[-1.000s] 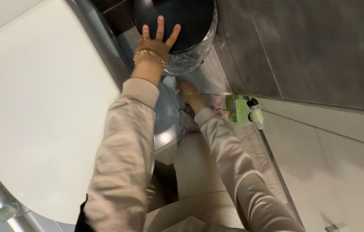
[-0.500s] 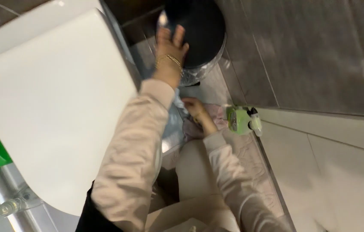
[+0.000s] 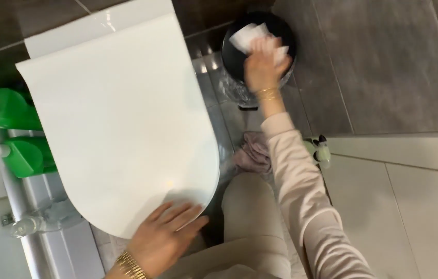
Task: Cleaning the exterior and interior of a toilet, including wiping surfaces and applying a gel cleaning stamp.
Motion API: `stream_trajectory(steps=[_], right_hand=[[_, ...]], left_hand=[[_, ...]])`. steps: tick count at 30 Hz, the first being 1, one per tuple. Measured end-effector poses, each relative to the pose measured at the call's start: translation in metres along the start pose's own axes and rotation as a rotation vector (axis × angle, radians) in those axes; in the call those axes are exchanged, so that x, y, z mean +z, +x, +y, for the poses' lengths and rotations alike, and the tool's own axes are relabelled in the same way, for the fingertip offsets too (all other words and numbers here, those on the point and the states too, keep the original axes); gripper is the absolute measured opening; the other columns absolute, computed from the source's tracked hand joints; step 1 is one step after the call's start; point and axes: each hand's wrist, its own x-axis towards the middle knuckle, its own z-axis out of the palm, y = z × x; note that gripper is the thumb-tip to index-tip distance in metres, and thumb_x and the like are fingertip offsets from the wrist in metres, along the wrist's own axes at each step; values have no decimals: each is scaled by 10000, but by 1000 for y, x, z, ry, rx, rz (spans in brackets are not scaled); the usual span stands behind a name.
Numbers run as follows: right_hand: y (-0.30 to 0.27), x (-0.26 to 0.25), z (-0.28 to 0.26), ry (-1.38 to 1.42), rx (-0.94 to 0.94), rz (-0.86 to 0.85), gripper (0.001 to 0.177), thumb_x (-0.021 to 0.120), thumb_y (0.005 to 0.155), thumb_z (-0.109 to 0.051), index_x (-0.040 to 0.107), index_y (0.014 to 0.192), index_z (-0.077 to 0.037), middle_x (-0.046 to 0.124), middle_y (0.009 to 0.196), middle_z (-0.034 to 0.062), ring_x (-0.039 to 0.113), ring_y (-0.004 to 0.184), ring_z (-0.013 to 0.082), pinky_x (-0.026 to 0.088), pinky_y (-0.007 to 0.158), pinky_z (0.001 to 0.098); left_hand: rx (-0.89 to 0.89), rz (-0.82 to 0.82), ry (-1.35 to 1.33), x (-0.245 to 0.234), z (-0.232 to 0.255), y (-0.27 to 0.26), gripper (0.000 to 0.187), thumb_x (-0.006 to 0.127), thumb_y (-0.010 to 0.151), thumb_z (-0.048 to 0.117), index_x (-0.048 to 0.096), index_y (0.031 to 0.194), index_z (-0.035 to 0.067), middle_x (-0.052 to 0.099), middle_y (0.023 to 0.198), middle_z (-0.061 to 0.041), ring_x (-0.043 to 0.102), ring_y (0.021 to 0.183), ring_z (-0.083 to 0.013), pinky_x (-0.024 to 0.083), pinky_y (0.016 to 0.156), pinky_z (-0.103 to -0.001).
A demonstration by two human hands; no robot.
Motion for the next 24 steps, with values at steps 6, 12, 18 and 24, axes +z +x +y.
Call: stream_trajectory(steps=[6,12,18,24], right_hand=[[-50,25,-4,0,-389,-138,519,541,1047,-275,468,1543,-142,438,1613,60,350,1522,232,296,1208,501],[38,61,33,-42,-213,91,565,623,1012,-271,517,1507,-19,506,1515,212,424,1392,394,315,1085,592],[36,52,-43,405,-460,-56,305,654,970,-59,730,1261,-105,713,1243,167,671,1151,353,498,1016,461],[33,151,-59,888,-324,-497,289,591,972,-13,704,1233,-66,756,1160,154,724,1079,321,550,936,359]], left_hand=[[-233,131,0,21,-21,-76,328,671,829,209,737,1149,201,660,1334,-31,599,1248,-244,452,1028,-489],[-418,275,-59,54,-18,-112,211,655,876,183,796,1031,212,717,1258,-17,659,1211,-239,508,1019,-480],[-547,366,-90,54,-18,-123,217,662,859,164,800,1027,170,731,1228,-46,643,1218,-262,494,1031,-490],[-371,382,90,167,-108,-224,216,611,919,222,713,1082,125,682,1213,-44,605,1256,-295,462,1100,-481]])
